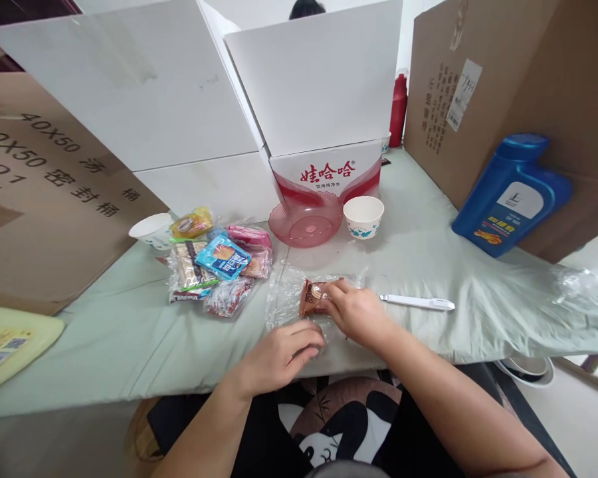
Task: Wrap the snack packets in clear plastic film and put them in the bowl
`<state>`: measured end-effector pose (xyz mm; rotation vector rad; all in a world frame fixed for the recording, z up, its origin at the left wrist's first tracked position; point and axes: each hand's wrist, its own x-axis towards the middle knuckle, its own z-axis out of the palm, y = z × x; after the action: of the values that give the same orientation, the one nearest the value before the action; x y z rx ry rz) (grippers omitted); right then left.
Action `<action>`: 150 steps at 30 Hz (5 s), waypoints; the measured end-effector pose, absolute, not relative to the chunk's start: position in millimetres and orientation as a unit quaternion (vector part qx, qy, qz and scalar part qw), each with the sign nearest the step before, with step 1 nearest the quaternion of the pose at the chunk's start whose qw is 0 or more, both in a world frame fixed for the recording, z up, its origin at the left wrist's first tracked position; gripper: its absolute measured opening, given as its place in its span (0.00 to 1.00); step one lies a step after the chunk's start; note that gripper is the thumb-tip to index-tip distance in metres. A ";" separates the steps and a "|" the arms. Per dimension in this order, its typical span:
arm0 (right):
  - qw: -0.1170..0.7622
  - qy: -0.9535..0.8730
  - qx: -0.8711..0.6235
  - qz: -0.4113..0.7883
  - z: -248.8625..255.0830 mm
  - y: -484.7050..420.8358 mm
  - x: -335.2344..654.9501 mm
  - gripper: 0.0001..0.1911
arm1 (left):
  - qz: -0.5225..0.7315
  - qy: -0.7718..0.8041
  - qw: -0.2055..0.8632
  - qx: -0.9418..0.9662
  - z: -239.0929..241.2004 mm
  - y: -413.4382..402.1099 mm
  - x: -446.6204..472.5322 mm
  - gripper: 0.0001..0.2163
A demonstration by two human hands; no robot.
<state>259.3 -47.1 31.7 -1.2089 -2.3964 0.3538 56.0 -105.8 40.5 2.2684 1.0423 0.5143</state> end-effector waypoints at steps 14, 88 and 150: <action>0.147 -0.905 -0.396 0.052 41.6 -31.7 239.5 0.24 | 0.132 0.361 0.270 0.883 22.1 -103.5 57.2 0.16; 0.028 -0.785 -0.618 -0.001 26.3 24.7 286.5 0.16 | 0.118 0.424 0.154 0.885 26.0 -99.5 60.9 0.13; 0.142 -0.770 -0.621 0.032 3.7 -50.5 358.7 0.17 | 0.117 0.695 0.054 0.707 18.2 -68.0 27.7 0.09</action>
<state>358.7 -50.5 3.7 -1.7934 -2.2229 0.0930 27.7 -68.0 18.2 2.1492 2.1117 0.3569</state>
